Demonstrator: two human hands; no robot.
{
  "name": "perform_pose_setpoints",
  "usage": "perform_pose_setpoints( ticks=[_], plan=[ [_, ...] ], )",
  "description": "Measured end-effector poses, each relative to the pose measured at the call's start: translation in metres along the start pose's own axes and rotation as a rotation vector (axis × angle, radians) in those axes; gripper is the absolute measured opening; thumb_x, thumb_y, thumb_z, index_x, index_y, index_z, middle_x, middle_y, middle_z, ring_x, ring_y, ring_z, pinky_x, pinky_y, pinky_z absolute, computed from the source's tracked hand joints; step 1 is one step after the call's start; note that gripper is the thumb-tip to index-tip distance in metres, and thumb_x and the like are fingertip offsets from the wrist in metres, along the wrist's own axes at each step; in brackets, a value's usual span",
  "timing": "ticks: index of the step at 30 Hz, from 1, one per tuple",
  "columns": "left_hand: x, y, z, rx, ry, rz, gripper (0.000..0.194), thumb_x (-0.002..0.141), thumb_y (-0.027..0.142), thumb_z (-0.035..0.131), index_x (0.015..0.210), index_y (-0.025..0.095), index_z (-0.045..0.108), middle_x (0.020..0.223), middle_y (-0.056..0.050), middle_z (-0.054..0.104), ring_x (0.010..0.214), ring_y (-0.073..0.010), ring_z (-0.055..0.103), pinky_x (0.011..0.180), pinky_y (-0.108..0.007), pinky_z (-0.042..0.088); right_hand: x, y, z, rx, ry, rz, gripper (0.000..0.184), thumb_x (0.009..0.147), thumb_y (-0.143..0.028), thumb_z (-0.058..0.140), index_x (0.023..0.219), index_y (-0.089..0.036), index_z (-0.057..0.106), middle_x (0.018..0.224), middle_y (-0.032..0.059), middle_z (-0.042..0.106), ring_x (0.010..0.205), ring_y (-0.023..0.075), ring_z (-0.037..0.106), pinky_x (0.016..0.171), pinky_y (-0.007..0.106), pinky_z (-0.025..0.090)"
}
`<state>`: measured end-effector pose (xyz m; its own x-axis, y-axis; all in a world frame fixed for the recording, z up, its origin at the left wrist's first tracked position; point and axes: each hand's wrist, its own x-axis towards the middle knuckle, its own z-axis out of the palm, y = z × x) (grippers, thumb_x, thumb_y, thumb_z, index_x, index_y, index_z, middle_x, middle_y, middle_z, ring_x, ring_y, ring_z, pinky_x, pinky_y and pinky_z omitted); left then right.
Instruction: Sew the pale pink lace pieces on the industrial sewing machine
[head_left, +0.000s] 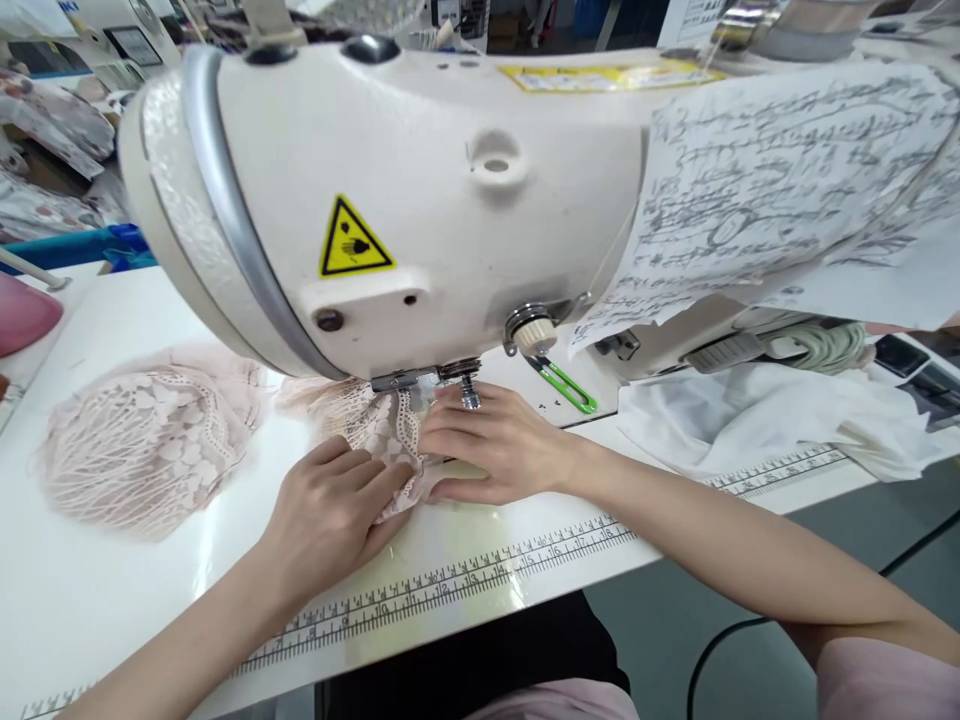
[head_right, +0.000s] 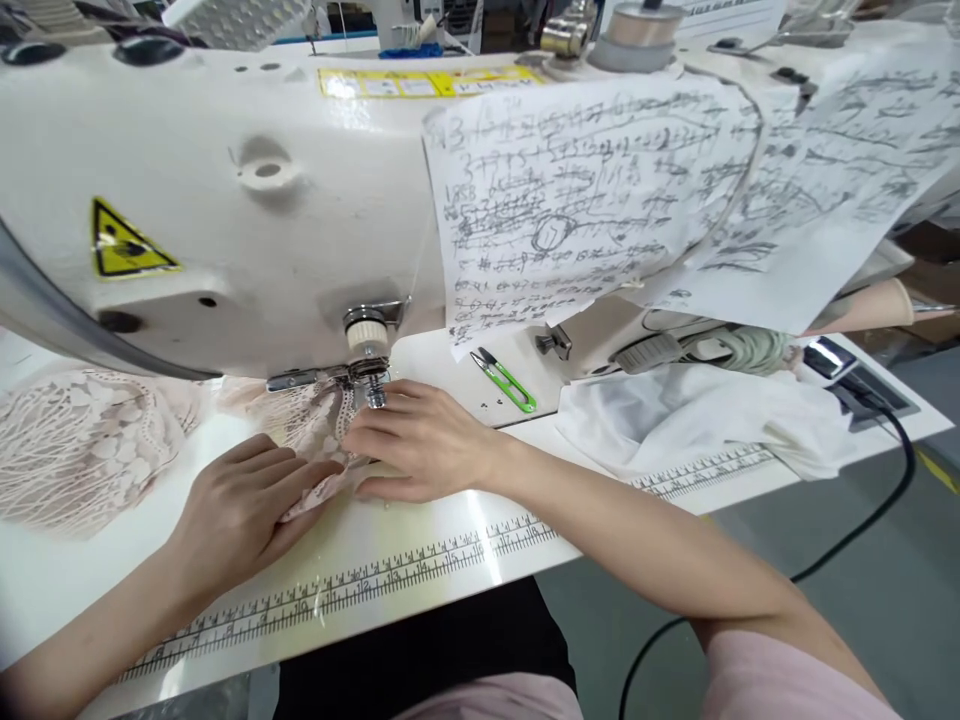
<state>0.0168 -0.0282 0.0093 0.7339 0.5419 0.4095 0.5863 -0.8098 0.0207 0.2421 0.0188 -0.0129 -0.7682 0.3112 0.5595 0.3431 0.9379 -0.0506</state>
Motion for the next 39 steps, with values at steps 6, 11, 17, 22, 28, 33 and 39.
perform_pose_setpoints(
  ticks=[6, 11, 17, 22, 28, 33, 39],
  plan=[
    [-0.006, 0.004, 0.003, 0.023, 0.063, -0.058, 0.021, 0.094, 0.032, 0.05, 0.092, 0.016, 0.063, 0.058, 0.003, 0.061, 0.051, -0.0124, 0.055, 0.058, -0.031, 0.037, -0.002, 0.0, 0.01, -0.012, 0.027, -0.027, 0.017, 0.094, -0.019, 0.045, 0.085, -0.019, 0.06, 0.086, -0.0038, 0.068, 0.076, 0.0095, 0.06, 0.074, 0.027, 0.045],
    [-0.009, -0.002, 0.005, 0.13, 0.123, 0.038, 0.011, 0.086, 0.008, 0.058, 0.096, 0.012, 0.062, 0.064, 0.0, 0.066, 0.056, -0.0117, 0.059, 0.058, -0.03, 0.037, -0.003, 0.002, 0.01, 0.033, 0.014, -0.064, 0.015, 0.096, -0.026, 0.047, 0.094, -0.019, 0.06, 0.092, -0.0017, 0.068, 0.086, 0.0116, 0.061, 0.082, 0.031, 0.047],
    [-0.01, -0.003, 0.005, 0.086, 0.129, 0.003, 0.014, 0.085, 0.005, 0.055, 0.095, 0.013, 0.062, 0.06, 0.003, 0.063, 0.052, -0.0113, 0.055, 0.059, -0.031, 0.037, -0.001, 0.002, 0.015, -0.007, 0.002, -0.01, 0.016, 0.095, -0.032, 0.053, 0.1, -0.019, 0.061, 0.102, 0.0004, 0.069, 0.095, 0.0134, 0.061, 0.083, 0.033, 0.049],
    [-0.011, -0.006, 0.008, 0.085, 0.112, 0.015, 0.016, 0.085, 0.005, 0.054, 0.096, 0.013, 0.063, 0.07, -0.001, 0.067, 0.06, -0.0147, 0.06, 0.06, -0.032, 0.041, -0.006, 0.0, 0.018, 0.02, -0.06, -0.046, 0.013, 0.093, -0.015, 0.053, 0.091, -0.021, 0.064, 0.099, -0.0033, 0.071, 0.099, 0.0093, 0.063, 0.082, 0.028, 0.051],
    [-0.012, -0.013, 0.016, -0.017, 0.029, -0.003, 0.031, 0.094, 0.032, 0.047, 0.104, 0.006, 0.061, 0.115, -0.019, 0.066, 0.113, -0.0295, 0.061, 0.089, -0.041, 0.054, -0.004, -0.002, 0.019, 0.118, -0.098, 0.07, 0.019, 0.097, -0.02, 0.047, 0.098, -0.019, 0.065, 0.089, -0.0003, 0.072, 0.079, 0.0088, 0.064, 0.072, 0.025, 0.053],
    [-0.014, -0.014, 0.02, -0.01, -0.017, -0.074, 0.032, 0.094, 0.037, 0.046, 0.101, 0.009, 0.06, 0.123, -0.019, 0.064, 0.117, -0.0286, 0.06, 0.088, -0.038, 0.058, 0.007, -0.001, 0.015, 0.195, -0.183, 0.091, 0.026, 0.1, -0.021, 0.039, 0.097, -0.018, 0.065, 0.08, 0.0, 0.069, 0.077, 0.0093, 0.062, 0.068, 0.025, 0.051],
    [-0.013, -0.013, 0.018, 0.015, -0.006, -0.102, 0.029, 0.094, 0.037, 0.046, 0.093, 0.01, 0.059, 0.119, -0.019, 0.066, 0.113, -0.0283, 0.063, 0.088, -0.036, 0.059, 0.014, -0.003, 0.014, 0.208, -0.189, 0.064, 0.026, 0.098, -0.018, 0.04, 0.09, -0.017, 0.064, 0.076, -0.0006, 0.067, 0.077, 0.0094, 0.06, 0.064, 0.021, 0.049]
  ],
)
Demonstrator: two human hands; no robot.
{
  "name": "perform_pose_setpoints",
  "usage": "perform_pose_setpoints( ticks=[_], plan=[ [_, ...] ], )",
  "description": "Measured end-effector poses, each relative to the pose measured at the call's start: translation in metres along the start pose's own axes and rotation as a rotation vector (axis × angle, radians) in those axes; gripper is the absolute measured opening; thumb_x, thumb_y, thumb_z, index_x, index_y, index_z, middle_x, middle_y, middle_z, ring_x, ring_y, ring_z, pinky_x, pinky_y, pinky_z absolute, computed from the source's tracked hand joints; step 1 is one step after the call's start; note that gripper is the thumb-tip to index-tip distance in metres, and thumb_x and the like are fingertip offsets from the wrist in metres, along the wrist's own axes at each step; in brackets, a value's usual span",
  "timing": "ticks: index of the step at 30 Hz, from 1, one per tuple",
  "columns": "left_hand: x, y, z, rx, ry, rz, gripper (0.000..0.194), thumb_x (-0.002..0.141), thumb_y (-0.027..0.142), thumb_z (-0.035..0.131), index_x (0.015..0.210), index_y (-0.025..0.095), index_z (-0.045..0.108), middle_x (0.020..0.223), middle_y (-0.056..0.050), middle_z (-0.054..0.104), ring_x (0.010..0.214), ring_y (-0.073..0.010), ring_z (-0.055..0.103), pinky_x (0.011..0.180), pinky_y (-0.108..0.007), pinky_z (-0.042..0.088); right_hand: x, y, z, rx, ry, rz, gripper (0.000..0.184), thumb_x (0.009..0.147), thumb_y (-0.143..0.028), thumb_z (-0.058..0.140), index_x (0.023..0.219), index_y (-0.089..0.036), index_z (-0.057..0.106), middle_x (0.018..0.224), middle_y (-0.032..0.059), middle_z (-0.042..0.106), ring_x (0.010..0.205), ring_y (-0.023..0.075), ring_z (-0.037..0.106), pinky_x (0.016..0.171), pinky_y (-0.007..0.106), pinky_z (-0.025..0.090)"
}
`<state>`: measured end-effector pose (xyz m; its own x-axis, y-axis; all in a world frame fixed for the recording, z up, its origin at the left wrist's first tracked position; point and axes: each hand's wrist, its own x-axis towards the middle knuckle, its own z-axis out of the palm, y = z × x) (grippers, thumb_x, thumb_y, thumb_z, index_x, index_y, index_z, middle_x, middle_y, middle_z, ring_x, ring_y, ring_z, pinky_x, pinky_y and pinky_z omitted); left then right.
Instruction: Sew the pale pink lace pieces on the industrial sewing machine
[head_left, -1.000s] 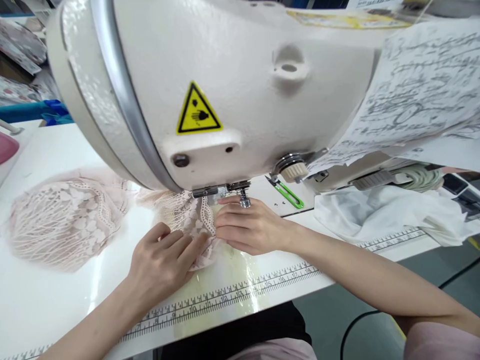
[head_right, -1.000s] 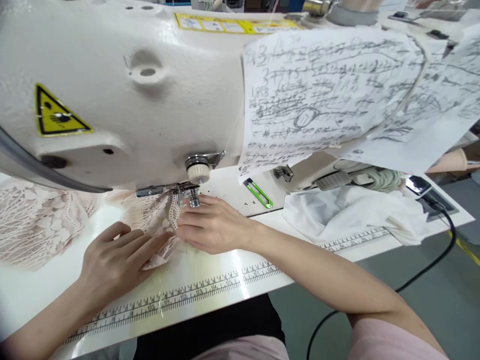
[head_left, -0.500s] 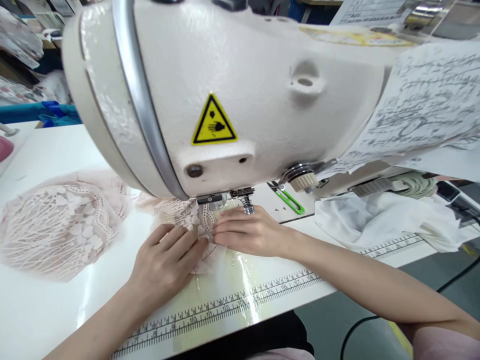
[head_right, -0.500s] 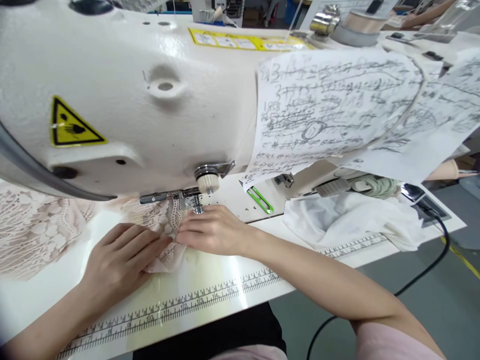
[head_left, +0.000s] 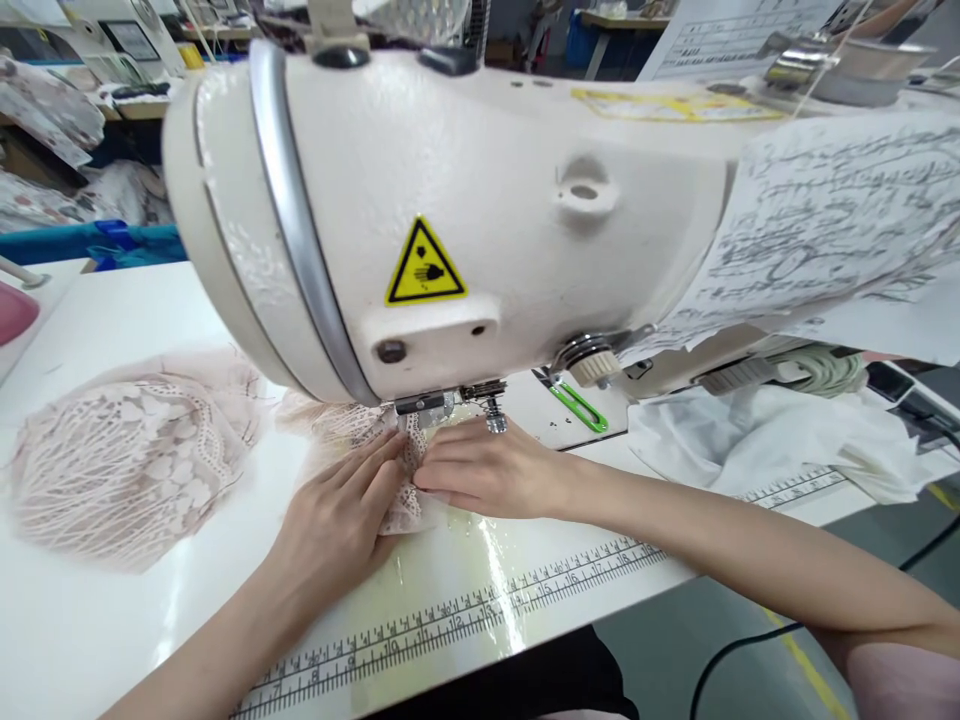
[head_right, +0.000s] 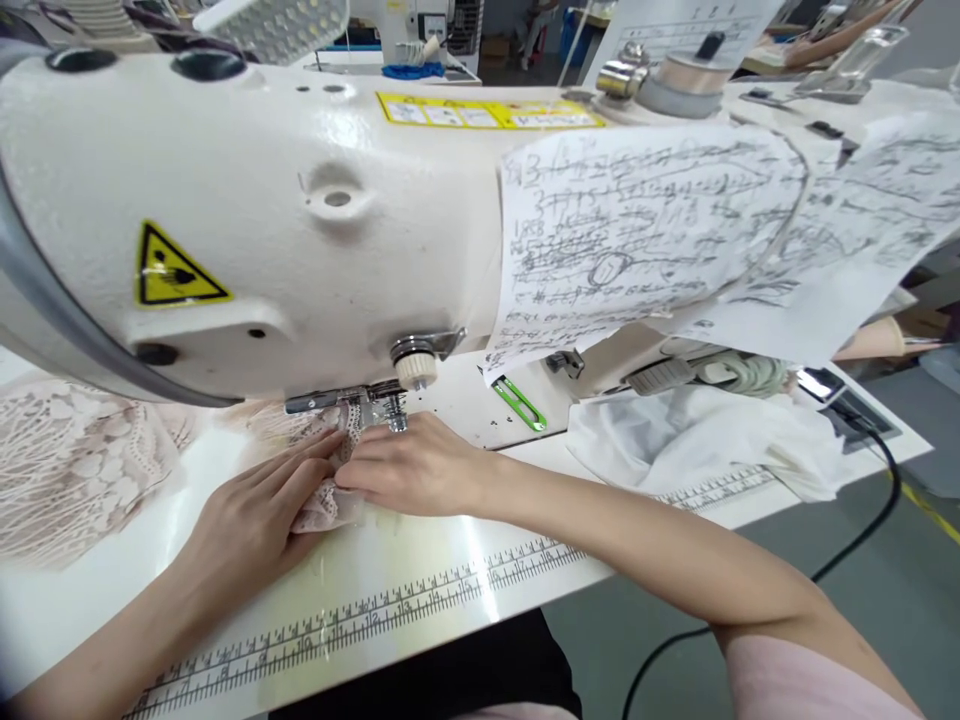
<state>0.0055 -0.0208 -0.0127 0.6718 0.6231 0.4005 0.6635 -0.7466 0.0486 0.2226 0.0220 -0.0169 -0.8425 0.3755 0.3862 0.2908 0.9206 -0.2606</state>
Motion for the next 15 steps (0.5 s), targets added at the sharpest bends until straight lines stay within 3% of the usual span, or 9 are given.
perform_pose_setpoints(
  ticks=[7, 15],
  plan=[
    [0.002, 0.001, 0.0, -0.003, 0.009, -0.007, 0.028, 0.092, 0.034, 0.048, 0.1, 0.01, 0.06, 0.118, -0.018, 0.067, 0.11, -0.0274, 0.064, 0.088, -0.036, 0.058, -0.005, 0.0, 0.009, -0.035, 0.101, 0.003, 0.023, 0.095, -0.014, 0.043, 0.086, -0.018, 0.064, 0.074, -0.0024, 0.067, 0.076, 0.0087, 0.059, 0.062, 0.019, 0.048],
    [0.004, 0.0, 0.0, 0.032, 0.005, -0.005, 0.028, 0.092, 0.03, 0.047, 0.106, 0.008, 0.059, 0.119, -0.018, 0.067, 0.109, -0.0277, 0.065, 0.085, -0.037, 0.06, -0.005, 0.0, 0.012, -0.099, 0.112, 0.027, 0.026, 0.095, -0.015, 0.042, 0.081, -0.019, 0.064, 0.07, -0.0051, 0.066, 0.068, 0.0067, 0.055, 0.053, 0.019, 0.038]
  ],
)
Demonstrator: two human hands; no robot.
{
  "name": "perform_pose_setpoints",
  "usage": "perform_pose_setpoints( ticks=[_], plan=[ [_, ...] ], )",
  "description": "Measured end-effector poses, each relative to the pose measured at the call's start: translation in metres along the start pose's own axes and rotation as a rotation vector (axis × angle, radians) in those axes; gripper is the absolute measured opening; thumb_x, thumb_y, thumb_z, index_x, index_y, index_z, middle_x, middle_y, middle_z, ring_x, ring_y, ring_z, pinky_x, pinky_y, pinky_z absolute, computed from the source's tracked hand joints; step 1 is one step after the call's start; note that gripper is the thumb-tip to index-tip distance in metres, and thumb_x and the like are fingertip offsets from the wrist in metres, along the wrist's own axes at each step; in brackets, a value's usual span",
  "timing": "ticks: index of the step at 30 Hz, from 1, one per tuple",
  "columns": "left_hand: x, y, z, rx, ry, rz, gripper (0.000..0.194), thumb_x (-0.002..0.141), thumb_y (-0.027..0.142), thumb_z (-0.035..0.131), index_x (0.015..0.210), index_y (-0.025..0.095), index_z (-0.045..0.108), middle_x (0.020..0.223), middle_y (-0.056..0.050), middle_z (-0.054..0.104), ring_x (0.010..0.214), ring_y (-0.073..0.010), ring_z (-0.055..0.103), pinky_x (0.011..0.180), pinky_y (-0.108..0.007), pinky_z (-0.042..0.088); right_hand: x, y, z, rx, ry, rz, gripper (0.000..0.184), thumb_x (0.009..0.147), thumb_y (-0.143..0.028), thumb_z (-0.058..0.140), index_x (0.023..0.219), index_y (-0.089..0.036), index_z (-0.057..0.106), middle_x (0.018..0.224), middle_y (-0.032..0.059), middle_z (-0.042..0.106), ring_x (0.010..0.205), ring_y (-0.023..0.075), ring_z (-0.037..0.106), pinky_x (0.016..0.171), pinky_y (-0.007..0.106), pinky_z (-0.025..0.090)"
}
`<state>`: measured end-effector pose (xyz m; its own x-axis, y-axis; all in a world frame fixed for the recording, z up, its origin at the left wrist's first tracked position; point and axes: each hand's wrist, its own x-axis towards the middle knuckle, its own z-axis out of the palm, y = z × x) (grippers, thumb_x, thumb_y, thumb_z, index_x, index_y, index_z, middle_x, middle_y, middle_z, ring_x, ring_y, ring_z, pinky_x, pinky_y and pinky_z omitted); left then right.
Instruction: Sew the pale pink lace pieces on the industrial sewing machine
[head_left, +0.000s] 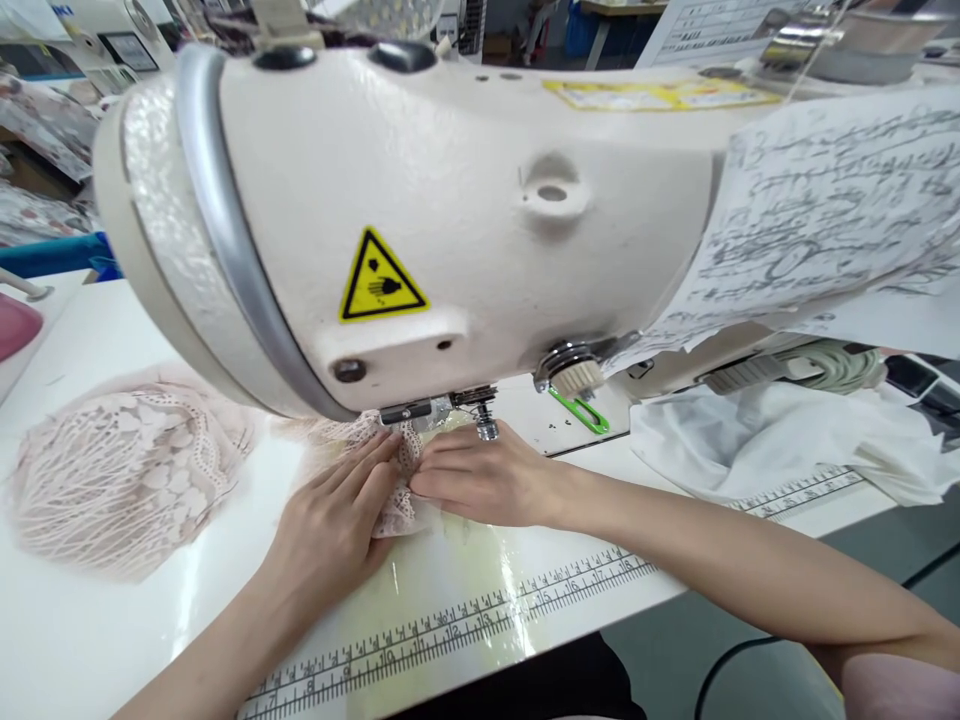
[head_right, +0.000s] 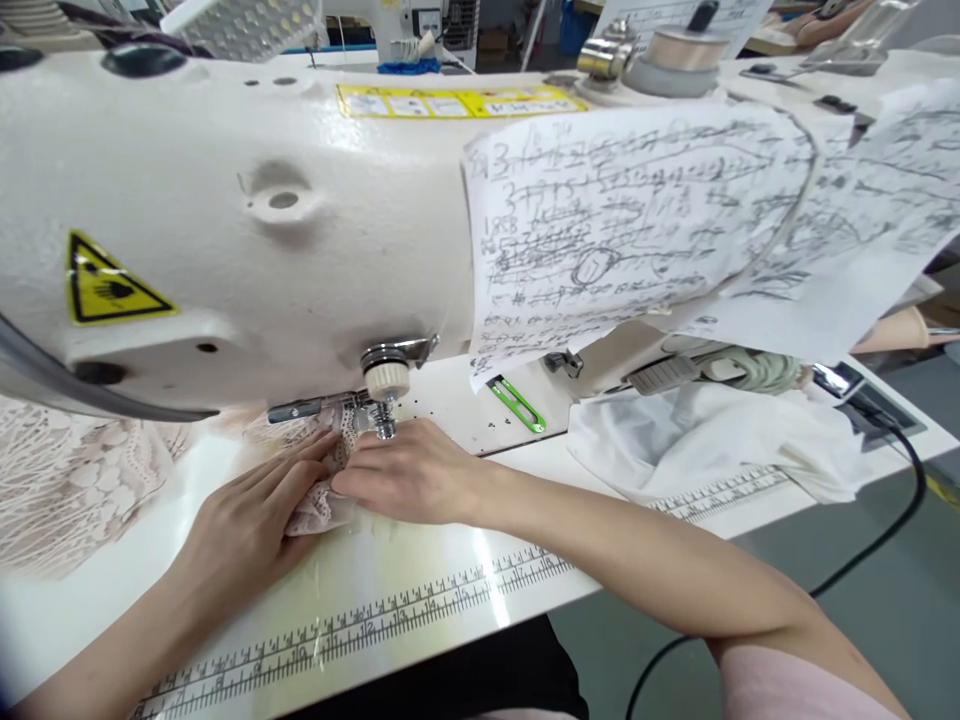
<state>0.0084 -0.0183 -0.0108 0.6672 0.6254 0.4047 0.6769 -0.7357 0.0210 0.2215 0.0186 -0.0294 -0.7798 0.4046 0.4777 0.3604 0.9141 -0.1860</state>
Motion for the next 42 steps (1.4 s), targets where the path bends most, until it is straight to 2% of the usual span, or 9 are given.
perform_pose_setpoints(
  ticks=[3, 5, 12, 20, 30, 36, 42],
  plan=[
    [0.001, 0.001, 0.0, 0.004, -0.008, 0.003, 0.029, 0.093, 0.029, 0.046, 0.109, 0.009, 0.058, 0.122, -0.017, 0.065, 0.112, -0.0275, 0.063, 0.086, -0.038, 0.059, -0.001, -0.002, -0.005, -0.063, 0.052, 0.054, 0.029, 0.094, -0.014, 0.04, 0.079, -0.02, 0.064, 0.07, -0.0065, 0.067, 0.062, 0.0059, 0.052, 0.047, 0.022, 0.029],
    [0.001, 0.002, 0.001, 0.012, -0.021, 0.004, 0.028, 0.092, 0.027, 0.045, 0.109, 0.009, 0.059, 0.124, -0.017, 0.064, 0.114, -0.0277, 0.062, 0.088, -0.038, 0.059, -0.001, -0.002, -0.008, -0.106, 0.081, 0.062, 0.029, 0.093, -0.012, 0.041, 0.079, -0.02, 0.065, 0.072, -0.0074, 0.068, 0.059, 0.0053, 0.051, 0.047, 0.023, 0.028],
    [0.004, 0.003, 0.003, 0.025, -0.027, 0.011, 0.03, 0.092, 0.023, 0.044, 0.114, 0.006, 0.057, 0.125, -0.017, 0.063, 0.118, -0.0278, 0.06, 0.09, -0.039, 0.058, -0.002, 0.006, -0.008, -0.152, 0.108, 0.025, 0.024, 0.092, -0.015, 0.046, 0.084, -0.021, 0.067, 0.071, -0.0079, 0.069, 0.058, 0.0061, 0.054, 0.052, 0.022, 0.035],
    [0.005, 0.002, 0.004, 0.007, -0.05, 0.003, 0.032, 0.091, 0.02, 0.043, 0.118, 0.008, 0.055, 0.129, -0.016, 0.061, 0.122, -0.0278, 0.056, 0.093, -0.04, 0.057, -0.003, 0.01, -0.008, -0.082, -0.034, 0.105, 0.024, 0.094, -0.016, 0.044, 0.092, -0.023, 0.067, 0.073, -0.0031, 0.068, 0.07, 0.01, 0.059, 0.063, 0.022, 0.045],
    [0.004, -0.004, 0.007, -0.008, -0.038, -0.009, 0.04, 0.091, 0.018, 0.046, 0.13, 0.009, 0.051, 0.131, -0.016, 0.06, 0.122, -0.0285, 0.056, 0.093, -0.041, 0.057, -0.004, 0.014, -0.005, -0.056, 0.032, 0.124, 0.021, 0.094, -0.017, 0.045, 0.093, -0.023, 0.065, 0.073, -0.0024, 0.068, 0.073, 0.0107, 0.061, 0.065, 0.022, 0.049],
    [0.002, -0.004, 0.005, -0.021, -0.019, 0.061, 0.036, 0.089, 0.013, 0.048, 0.124, 0.008, 0.057, 0.13, -0.014, 0.06, 0.124, -0.0272, 0.054, 0.1, -0.044, 0.053, -0.004, 0.012, -0.003, -0.102, 0.069, 0.082, 0.026, 0.09, -0.009, 0.046, 0.087, -0.023, 0.067, 0.077, -0.0047, 0.07, 0.072, 0.0088, 0.06, 0.067, 0.021, 0.047],
    [0.0, -0.004, 0.003, -0.031, 0.01, 0.035, 0.03, 0.089, 0.017, 0.05, 0.117, 0.009, 0.06, 0.122, -0.014, 0.066, 0.114, -0.0262, 0.062, 0.092, -0.039, 0.058, -0.002, 0.0, 0.0, -0.183, 0.113, 0.029, 0.025, 0.09, -0.008, 0.048, 0.089, -0.021, 0.069, 0.084, -0.0046, 0.072, 0.076, 0.0084, 0.059, 0.063, 0.024, 0.037]
  ],
)
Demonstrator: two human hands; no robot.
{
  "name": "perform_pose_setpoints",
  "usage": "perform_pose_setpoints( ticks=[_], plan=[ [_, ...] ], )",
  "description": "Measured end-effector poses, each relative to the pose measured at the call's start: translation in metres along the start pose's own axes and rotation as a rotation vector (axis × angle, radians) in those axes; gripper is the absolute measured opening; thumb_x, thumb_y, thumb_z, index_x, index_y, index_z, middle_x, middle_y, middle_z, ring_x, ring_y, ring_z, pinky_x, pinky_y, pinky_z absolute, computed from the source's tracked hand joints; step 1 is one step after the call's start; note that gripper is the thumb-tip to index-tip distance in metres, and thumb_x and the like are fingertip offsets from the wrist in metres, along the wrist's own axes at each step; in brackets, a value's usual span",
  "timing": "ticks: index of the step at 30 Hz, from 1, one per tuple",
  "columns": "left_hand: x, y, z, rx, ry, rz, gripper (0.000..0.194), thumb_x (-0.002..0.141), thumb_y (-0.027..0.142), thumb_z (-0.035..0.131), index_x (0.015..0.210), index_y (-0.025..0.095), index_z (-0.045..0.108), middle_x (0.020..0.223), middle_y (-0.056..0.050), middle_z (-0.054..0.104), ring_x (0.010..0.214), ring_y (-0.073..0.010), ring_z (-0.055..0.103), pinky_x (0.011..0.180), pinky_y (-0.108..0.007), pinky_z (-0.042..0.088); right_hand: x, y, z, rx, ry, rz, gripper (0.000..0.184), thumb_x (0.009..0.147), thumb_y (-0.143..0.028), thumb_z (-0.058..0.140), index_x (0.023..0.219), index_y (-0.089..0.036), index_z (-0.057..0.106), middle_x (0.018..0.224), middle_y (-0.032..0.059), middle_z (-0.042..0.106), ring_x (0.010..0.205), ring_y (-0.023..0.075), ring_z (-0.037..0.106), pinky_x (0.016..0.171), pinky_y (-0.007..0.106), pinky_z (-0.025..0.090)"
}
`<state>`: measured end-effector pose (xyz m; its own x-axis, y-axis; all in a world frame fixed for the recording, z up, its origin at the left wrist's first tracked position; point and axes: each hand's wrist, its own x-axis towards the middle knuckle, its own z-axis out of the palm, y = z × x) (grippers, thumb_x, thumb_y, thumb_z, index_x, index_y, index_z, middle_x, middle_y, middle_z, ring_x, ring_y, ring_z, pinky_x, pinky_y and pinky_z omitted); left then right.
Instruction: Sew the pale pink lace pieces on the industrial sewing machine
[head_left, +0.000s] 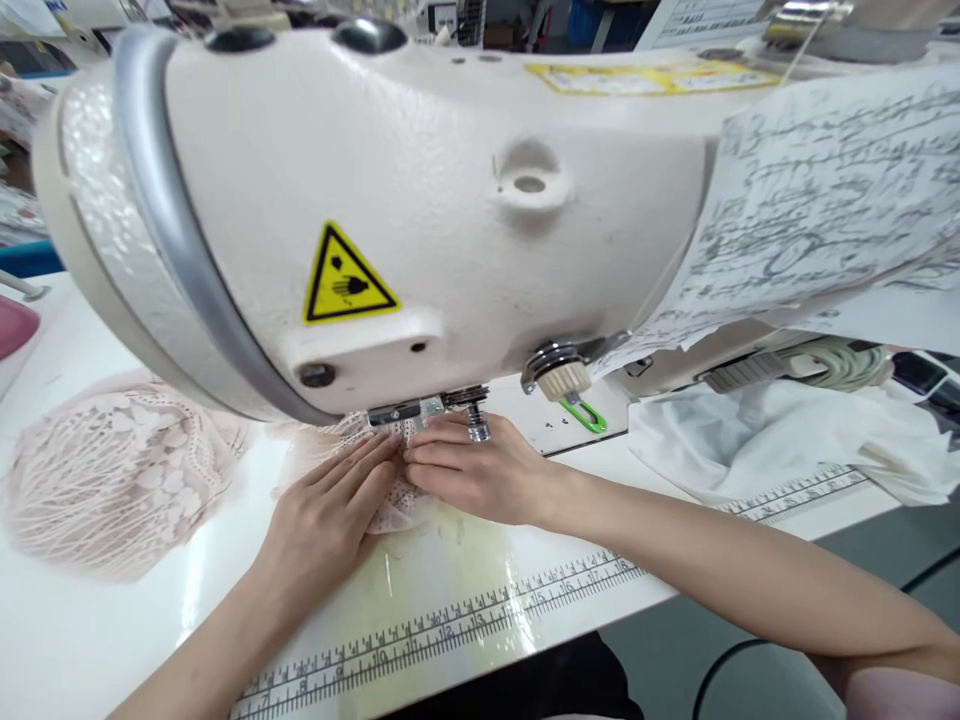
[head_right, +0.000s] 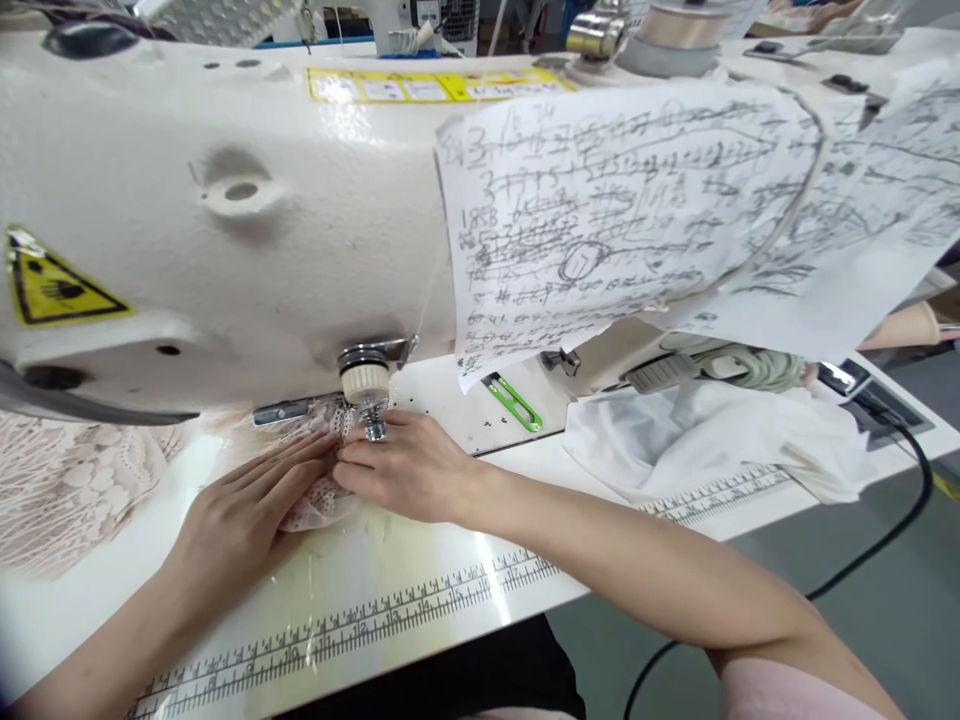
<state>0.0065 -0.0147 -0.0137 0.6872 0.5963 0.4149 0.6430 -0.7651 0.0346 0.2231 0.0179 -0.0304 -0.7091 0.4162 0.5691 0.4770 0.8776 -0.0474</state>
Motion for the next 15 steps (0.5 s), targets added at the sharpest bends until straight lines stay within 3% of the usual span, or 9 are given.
perform_pose_setpoints(
  ticks=[6, 15],
  plan=[
    [0.0013, -0.003, -0.0001, 0.034, 0.034, -0.034, 0.026, 0.088, 0.013, 0.048, 0.111, 0.012, 0.062, 0.118, -0.013, 0.068, 0.108, -0.0263, 0.066, 0.09, -0.04, 0.059, 0.0016, -0.0085, 0.0009, -0.024, -0.023, 0.037, 0.024, 0.091, -0.006, 0.049, 0.091, -0.02, 0.068, 0.09, -0.0034, 0.073, 0.086, 0.0103, 0.058, 0.063, 0.026, 0.032],
    [0.0041, -0.0039, -0.0008, 0.121, 0.035, -0.068, 0.034, 0.083, 0.005, 0.038, 0.109, 0.012, 0.059, 0.114, -0.012, 0.07, 0.103, -0.0235, 0.068, 0.088, -0.035, 0.058, 0.0046, -0.005, 0.0079, -0.057, 0.021, -0.016, 0.017, 0.091, -0.008, 0.054, 0.091, -0.018, 0.068, 0.087, -0.0027, 0.072, 0.089, 0.0109, 0.057, 0.064, 0.025, 0.036]
  ],
)
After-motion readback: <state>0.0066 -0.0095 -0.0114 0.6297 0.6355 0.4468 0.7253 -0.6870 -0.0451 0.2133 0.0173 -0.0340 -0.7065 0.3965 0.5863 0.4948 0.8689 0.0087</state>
